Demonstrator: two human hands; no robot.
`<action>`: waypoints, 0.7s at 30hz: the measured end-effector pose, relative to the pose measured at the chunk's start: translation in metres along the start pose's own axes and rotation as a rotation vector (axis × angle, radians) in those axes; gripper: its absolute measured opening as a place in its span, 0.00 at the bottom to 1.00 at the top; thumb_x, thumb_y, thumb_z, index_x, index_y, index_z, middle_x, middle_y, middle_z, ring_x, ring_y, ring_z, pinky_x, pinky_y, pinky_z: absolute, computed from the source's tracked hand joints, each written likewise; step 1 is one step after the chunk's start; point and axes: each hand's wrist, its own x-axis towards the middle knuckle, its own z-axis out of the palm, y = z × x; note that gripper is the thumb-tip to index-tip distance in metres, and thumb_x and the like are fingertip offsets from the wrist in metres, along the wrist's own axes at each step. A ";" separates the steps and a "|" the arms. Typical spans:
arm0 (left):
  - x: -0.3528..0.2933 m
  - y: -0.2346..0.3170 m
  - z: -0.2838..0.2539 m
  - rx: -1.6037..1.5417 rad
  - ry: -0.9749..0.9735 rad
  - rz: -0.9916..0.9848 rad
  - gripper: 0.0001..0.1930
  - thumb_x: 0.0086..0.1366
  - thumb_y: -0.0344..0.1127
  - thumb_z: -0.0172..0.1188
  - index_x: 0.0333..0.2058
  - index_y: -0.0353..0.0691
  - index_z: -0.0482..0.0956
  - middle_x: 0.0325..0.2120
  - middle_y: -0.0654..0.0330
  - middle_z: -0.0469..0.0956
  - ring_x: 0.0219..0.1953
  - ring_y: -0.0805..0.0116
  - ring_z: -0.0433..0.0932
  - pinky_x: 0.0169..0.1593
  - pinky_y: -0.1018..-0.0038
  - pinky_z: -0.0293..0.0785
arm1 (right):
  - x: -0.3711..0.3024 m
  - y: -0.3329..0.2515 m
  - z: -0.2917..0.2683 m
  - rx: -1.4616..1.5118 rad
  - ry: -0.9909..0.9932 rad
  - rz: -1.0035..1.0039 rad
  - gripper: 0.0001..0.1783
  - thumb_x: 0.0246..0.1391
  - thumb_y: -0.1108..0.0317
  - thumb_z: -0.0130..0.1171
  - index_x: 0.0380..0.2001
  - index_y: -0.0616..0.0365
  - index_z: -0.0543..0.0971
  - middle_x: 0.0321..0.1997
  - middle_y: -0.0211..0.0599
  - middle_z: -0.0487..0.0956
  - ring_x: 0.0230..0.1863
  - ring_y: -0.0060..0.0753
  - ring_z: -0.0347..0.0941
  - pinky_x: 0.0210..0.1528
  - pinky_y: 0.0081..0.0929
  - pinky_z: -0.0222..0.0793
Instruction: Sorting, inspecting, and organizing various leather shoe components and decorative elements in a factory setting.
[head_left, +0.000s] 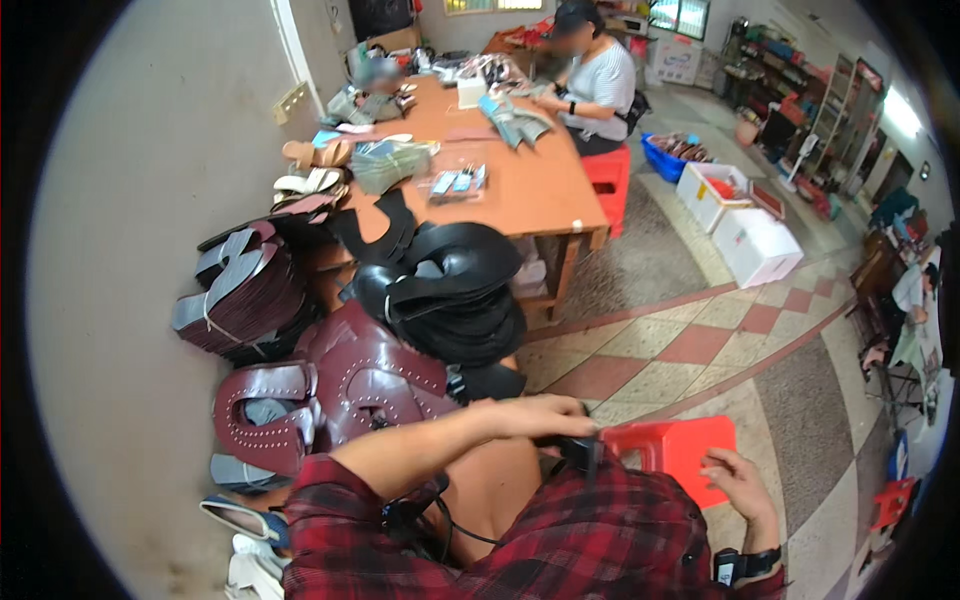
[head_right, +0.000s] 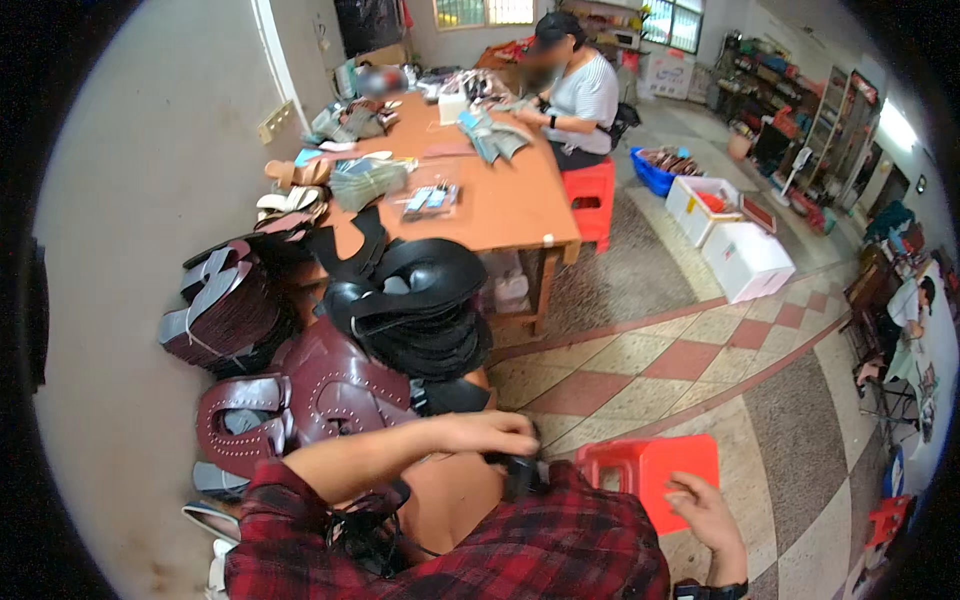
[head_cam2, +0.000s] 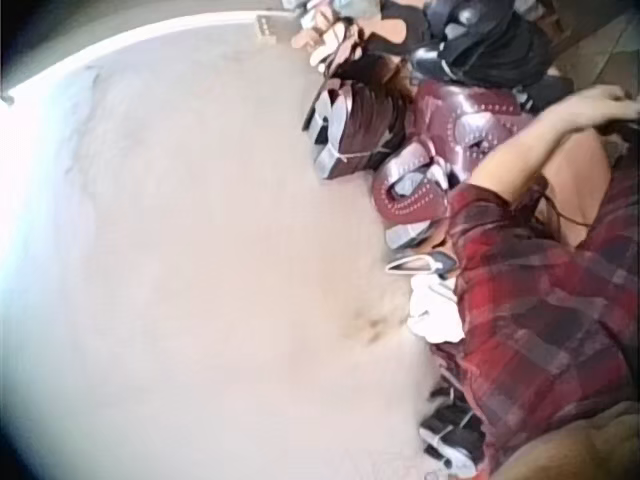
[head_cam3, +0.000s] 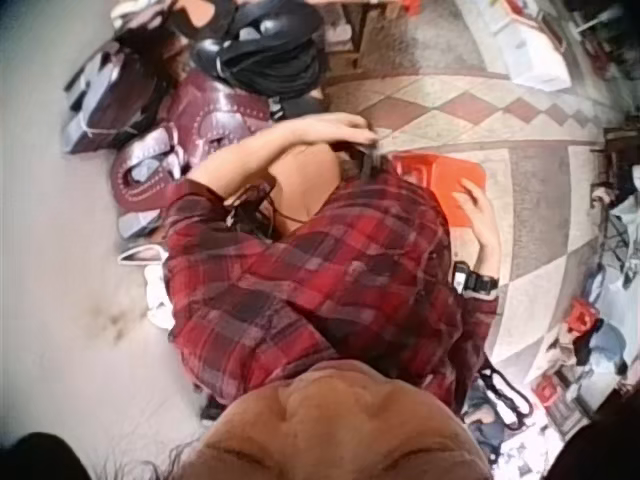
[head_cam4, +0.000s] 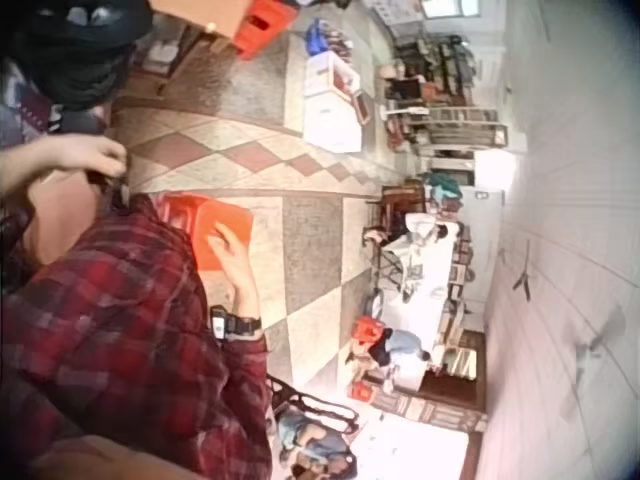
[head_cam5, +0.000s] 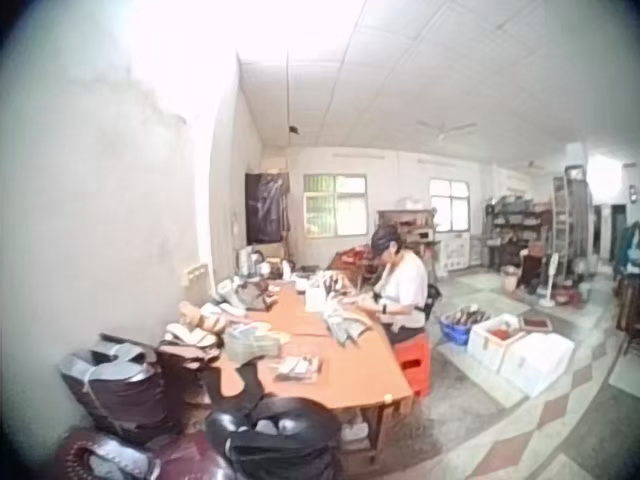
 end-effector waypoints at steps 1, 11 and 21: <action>-0.024 -0.014 -0.015 -0.035 0.036 -0.039 0.25 0.60 0.57 0.52 0.35 0.35 0.71 0.25 0.66 0.69 0.25 0.78 0.68 0.28 0.79 0.66 | -0.006 0.019 -0.009 0.030 0.066 0.049 0.23 0.52 0.74 0.53 0.52 0.66 0.66 0.48 0.40 0.72 0.42 0.27 0.73 0.42 0.24 0.71; -0.158 -0.103 -0.059 0.012 -0.270 -0.637 0.25 0.49 0.51 0.65 0.38 0.37 0.70 0.30 0.64 0.68 0.36 0.72 0.65 0.40 0.75 0.62 | -0.080 0.215 -0.029 0.369 0.485 0.291 0.10 0.53 0.67 0.52 0.38 0.58 0.72 0.30 0.30 0.74 0.27 0.20 0.71 0.23 0.15 0.66; -0.103 -0.089 0.024 0.425 -0.519 -1.024 0.35 0.52 0.61 0.56 0.47 0.34 0.72 0.42 0.53 0.75 0.41 0.56 0.74 0.38 0.66 0.71 | -0.098 0.256 0.033 0.590 0.657 0.498 0.12 0.49 0.71 0.50 0.38 0.60 0.73 0.30 0.37 0.75 0.24 0.28 0.71 0.22 0.22 0.66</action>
